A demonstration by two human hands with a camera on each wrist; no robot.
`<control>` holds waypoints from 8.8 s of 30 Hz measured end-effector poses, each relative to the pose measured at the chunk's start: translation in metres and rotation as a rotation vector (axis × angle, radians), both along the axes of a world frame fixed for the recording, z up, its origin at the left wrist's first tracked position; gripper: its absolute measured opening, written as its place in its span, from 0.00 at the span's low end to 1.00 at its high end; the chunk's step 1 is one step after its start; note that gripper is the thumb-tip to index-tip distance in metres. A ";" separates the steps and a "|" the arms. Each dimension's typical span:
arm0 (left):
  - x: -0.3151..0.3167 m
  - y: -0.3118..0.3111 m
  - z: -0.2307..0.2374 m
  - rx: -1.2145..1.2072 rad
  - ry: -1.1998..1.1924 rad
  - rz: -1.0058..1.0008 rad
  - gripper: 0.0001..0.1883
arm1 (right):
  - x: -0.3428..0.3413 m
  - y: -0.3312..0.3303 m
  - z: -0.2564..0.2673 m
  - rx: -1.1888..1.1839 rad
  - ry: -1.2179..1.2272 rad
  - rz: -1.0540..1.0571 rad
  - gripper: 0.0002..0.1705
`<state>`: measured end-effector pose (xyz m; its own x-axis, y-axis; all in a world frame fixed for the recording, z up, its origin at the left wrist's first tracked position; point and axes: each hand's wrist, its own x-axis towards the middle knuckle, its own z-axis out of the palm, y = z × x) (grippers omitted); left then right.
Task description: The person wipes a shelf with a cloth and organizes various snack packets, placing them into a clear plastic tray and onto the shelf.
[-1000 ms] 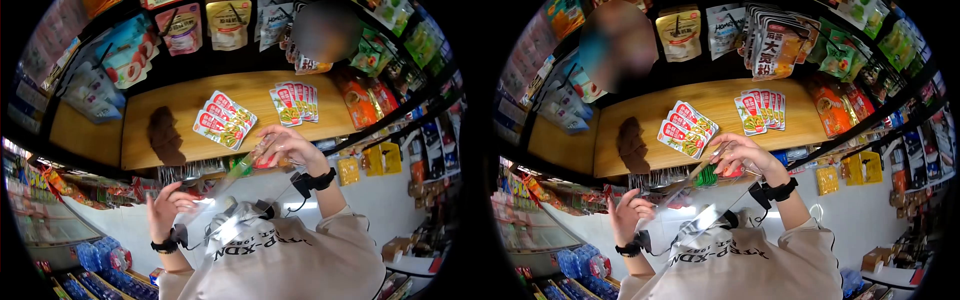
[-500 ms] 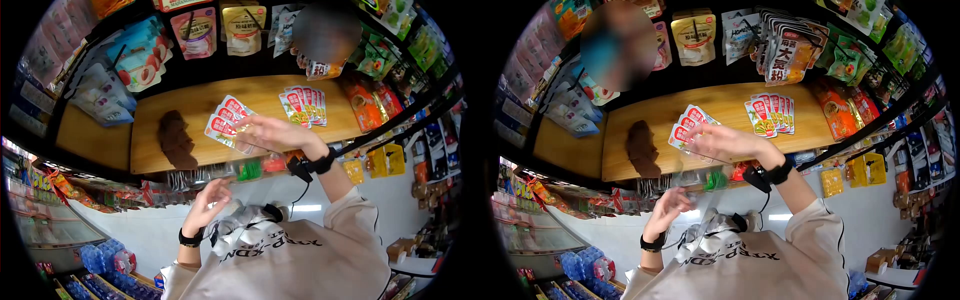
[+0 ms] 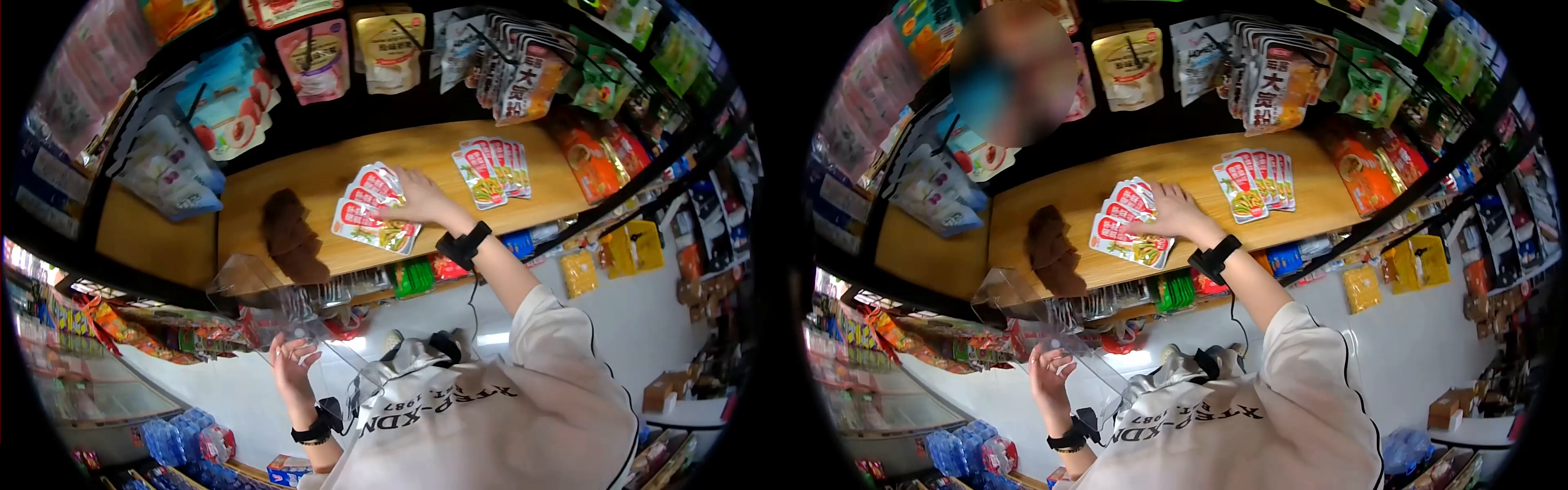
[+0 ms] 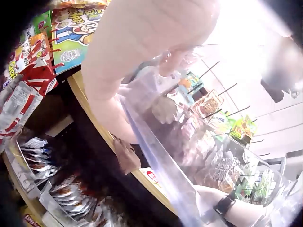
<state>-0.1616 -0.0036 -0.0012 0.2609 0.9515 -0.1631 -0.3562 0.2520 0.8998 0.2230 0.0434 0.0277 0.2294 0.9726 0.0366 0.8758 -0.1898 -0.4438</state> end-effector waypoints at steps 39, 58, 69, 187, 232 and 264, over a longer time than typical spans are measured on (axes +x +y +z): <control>0.130 -0.056 0.016 0.104 0.053 0.214 0.26 | -0.054 -0.141 0.045 0.326 0.978 0.045 0.37; 0.194 -0.132 0.013 0.112 0.047 0.525 0.26 | -0.068 -0.201 0.037 0.306 0.203 0.478 0.46; 0.224 -0.179 0.009 0.026 0.035 0.533 0.25 | -0.031 -0.203 0.048 0.219 -0.192 0.947 0.52; 0.050 -0.050 0.001 -0.128 -0.237 0.585 0.30 | 0.014 -0.001 -0.022 0.193 0.046 -0.095 0.38; 0.204 -0.207 -0.002 -0.217 -0.126 0.398 0.36 | -0.007 -0.173 0.052 -0.151 1.395 0.305 0.17; 0.157 -0.129 0.006 -0.197 -0.071 0.189 0.31 | -0.023 -0.224 -0.033 -0.293 1.470 0.544 0.39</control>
<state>-0.0049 -0.1331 0.0046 0.0995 0.9360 -0.3375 -0.4736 0.3429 0.8113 0.2002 -0.1803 -0.0053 -0.4665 0.8801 -0.0886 -0.2734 -0.2388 -0.9318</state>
